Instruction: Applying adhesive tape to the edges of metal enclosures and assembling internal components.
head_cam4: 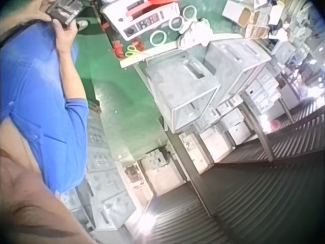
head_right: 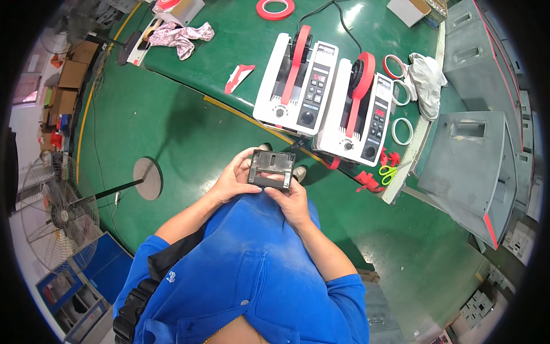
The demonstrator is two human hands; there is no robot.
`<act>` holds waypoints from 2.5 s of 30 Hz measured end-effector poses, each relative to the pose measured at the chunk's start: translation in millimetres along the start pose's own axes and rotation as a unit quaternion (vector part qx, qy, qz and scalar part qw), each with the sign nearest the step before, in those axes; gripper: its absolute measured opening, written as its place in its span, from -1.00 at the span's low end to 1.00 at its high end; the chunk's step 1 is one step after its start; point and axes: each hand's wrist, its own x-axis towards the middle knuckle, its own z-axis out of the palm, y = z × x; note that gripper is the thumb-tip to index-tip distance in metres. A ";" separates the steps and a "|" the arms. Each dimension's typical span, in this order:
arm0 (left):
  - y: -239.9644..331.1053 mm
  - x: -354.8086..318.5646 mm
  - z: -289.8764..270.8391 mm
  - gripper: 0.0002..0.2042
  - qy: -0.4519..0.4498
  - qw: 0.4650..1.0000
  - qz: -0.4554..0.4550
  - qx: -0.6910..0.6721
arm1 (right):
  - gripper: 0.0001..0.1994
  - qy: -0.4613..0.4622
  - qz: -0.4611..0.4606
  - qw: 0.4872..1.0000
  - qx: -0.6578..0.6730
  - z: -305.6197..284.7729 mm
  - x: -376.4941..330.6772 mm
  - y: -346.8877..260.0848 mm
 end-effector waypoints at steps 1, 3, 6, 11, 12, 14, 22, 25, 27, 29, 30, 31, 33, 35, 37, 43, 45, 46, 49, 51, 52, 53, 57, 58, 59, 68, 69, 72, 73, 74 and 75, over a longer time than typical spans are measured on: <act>-1.5 0.3 -1.8 -0.16 0.001 1.000 0.004 0.001 | -0.66 -0.006 0.001 1.000 -0.011 -0.9 -0.5 -0.7; -1.9 1.2 -3.3 -0.17 0.002 1.000 0.006 -0.006 | -0.58 -0.003 -0.006 1.000 -0.022 -3.9 -0.9 -1.7; 1.2 1.7 -4.9 -0.19 0.006 1.000 -0.013 -0.006 | -0.36 0.033 -0.025 0.999 -0.034 -18.9 2.2 -2.8; -1.7 1.9 -9.8 -0.18 0.004 0.999 -0.033 0.004 | -0.16 0.001 -0.147 0.951 -0.272 -33.2 6.5 -15.7; -1.5 2.8 -10.1 -0.18 0.001 0.999 -0.036 0.004 | -0.14 -0.011 -0.155 0.930 -0.334 -34.0 8.9 -17.5; -3.9 7.1 -11.7 -0.18 0.008 0.999 -0.046 0.010 | -0.13 -0.013 -0.157 0.922 -0.353 -38.0 13.6 -13.0; -15.4 36.5 -36.2 -0.17 0.031 0.996 -0.077 -0.033 | -0.22 0.025 -0.057 0.996 -0.062 -45.3 41.4 13.5; -12.8 46.6 -39.1 -0.17 0.033 0.993 -0.088 -0.067 | -0.27 0.057 -0.075 0.995 0.031 -32.9 48.8 14.2; -16.3 50.7 -44.8 -0.17 0.040 0.991 -0.084 -0.097 | -0.30 0.103 -0.086 0.990 0.048 -30.2 55.3 19.7; -16.6 53.5 -45.2 -0.17 0.046 0.989 -0.080 -0.118 | -0.40 0.096 -0.063 0.990 0.085 -31.6 59.2 20.9; -16.3 54.4 -45.6 -0.17 0.037 0.990 -0.080 -0.112 | -0.42 0.084 -0.038 0.990 0.108 -31.8 60.3 18.4; -16.5 55.3 -45.7 -0.17 0.036 0.990 -0.081 -0.107 | -0.44 0.073 -0.014 0.989 0.131 -31.6 60.4 16.7; -17.9 57.0 -45.2 -0.18 0.034 0.991 -0.082 -0.100 | -0.49 0.079 -0.009 0.989 0.127 -31.3 59.4 15.7; -18.8 57.4 -44.6 -0.17 0.031 0.991 -0.088 -0.098 | -0.49 0.077 -0.010 0.988 0.130 -31.8 58.6 14.2; -20.1 57.2 -44.1 -0.17 0.030 0.990 -0.093 -0.097 | -0.50 0.085 -0.009 0.987 0.135 -33.0 57.1 15.7; -20.7 56.7 -38.1 -0.20 0.033 0.991 -0.088 -0.094 | -0.52 0.101 -0.026 0.985 0.138 -33.1 57.1 19.4; -20.8 56.8 -36.5 -0.22 0.031 0.991 -0.081 -0.098 | -0.52 0.107 -0.036 0.984 0.136 -31.4 57.8 19.0; -20.8 56.7 -36.4 -0.23 0.029 0.992 -0.078 -0.100 | -0.52 0.111 -0.038 0.984 0.132 -30.7 58.0 18.8; -19.8 58.2 -36.7 -0.29 0.021 0.993 -0.072 -0.095 | -0.53 0.119 -0.047 0.984 0.123 -28.8 59.2 21.1; -18.5 59.8 -36.5 -0.33 0.018 0.994 -0.068 -0.080 | -0.54 0.122 -0.050 0.984 0.120 -28.1 59.4 21.9; -17.6 59.4 -35.1 -0.35 0.025 0.994 -0.065 -0.083 | -0.54 0.123 -0.050 0.984 0.120 -27.7 59.2 21.6; -16.3 59.0 -32.6 -0.37 0.033 0.994 -0.063 -0.086 | -0.53 0.124 -0.050 0.984 0.120 -27.2 59.2 21.0; -12.8 60.8 -24.3 -0.42 0.072 0.989 -0.056 -0.115 | -0.51 0.135 -0.053 0.978 0.147 -22.0 61.3 15.9; -11.9 60.7 -23.9 -0.43 0.071 0.989 -0.056 -0.113 | -0.50 0.142 -0.047 0.978 0.146 -21.5 61.8 15.4; -11.0 60.6 -23.7 -0.44 0.071 0.990 -0.055 -0.110 | -0.50 0.148 -0.041 0.978 0.144 -20.8 62.3 14.5; 1.2 69.3 -14.9 -0.59 0.108 0.987 -0.075 -0.089 | -0.48 0.194 -0.017 0.964 0.184 -10.6 70.3 -1.3; 1.4 69.6 -15.0 -0.60 0.110 0.987 -0.076 -0.086 | -0.49 0.203 -0.019 0.962 0.184 -9.4 71.1 -2.0; 1.6 72.2 -16.2 -0.63 0.111 0.990 -0.067 -0.061 | -0.49 0.225 -0.028 0.956 0.184 -6.8 74.1 -2.1; 2.2 72.8 -15.2 -0.65 0.120 0.989 -0.065 -0.060 | -0.49 0.228 -0.035 0.955 0.185 -6.2 75.3 -1.7; 3.5 73.6 -13.1 -0.67 0.129 0.988 -0.063 -0.059 | -0.49 0.231 -0.042 0.954 0.186 -5.9 76.3 -1.4; 3.9 74.1 -11.9 -0.69 0.138 0.987 -0.061 -0.058 | -0.49 0.233 -0.043 0.953 0.188 -5.9 77.1 -1.6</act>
